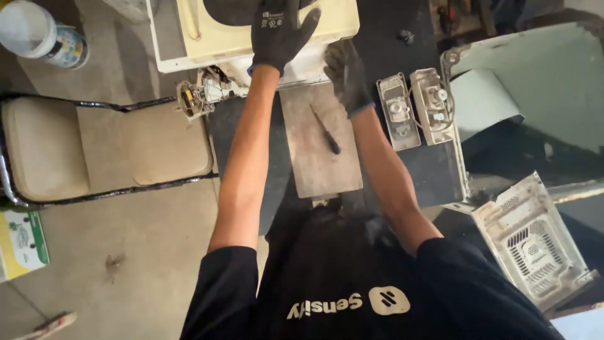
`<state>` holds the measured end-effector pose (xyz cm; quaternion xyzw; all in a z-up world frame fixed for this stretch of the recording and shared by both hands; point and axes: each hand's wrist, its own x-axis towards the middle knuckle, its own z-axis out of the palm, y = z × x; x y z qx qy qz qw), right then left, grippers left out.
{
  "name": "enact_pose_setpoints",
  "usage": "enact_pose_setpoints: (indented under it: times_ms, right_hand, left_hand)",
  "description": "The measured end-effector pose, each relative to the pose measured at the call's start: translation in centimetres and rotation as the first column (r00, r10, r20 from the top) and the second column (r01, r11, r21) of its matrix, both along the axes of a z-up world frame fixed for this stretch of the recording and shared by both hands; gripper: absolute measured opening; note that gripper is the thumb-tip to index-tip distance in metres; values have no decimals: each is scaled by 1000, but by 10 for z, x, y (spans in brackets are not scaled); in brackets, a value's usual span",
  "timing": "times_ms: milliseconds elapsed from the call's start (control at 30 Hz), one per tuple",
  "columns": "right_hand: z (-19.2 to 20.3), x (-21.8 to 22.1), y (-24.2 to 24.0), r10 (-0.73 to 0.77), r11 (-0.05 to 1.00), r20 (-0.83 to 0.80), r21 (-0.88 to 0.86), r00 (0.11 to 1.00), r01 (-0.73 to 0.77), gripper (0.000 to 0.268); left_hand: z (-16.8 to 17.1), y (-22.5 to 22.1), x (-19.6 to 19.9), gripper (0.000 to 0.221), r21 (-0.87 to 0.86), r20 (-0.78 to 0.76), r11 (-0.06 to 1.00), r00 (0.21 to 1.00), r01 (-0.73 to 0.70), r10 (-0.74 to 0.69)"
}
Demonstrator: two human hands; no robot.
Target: Dismantling a microwave oven by removing the door and internal components using hands and a screwdriver.
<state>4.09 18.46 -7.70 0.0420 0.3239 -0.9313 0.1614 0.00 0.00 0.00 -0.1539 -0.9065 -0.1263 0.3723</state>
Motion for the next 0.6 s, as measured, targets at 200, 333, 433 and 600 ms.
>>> enact_pose_setpoints:
  times_ms: [200,333,433,600]
  right_hand:
    - [-28,-38,15,280,959,107,-84,954,-272,43]
    - [-43,-71,24,191,980,269,-101,944,-169,19]
    - [-96,-88,44,105,994,327,-76,939,-84,9]
    - [-103,-102,63,45,997,409,-73,911,-17,22]
  left_hand:
    - [-9,-1,-3,61,-68,40,994,996,-82,84]
    - [-12,-1,-27,69,-53,131,997,989,-64,71]
    - [-28,-1,-29,65,6,35,999,998,-50,50]
    - [-51,-1,-42,62,75,-96,995,992,-73,80]
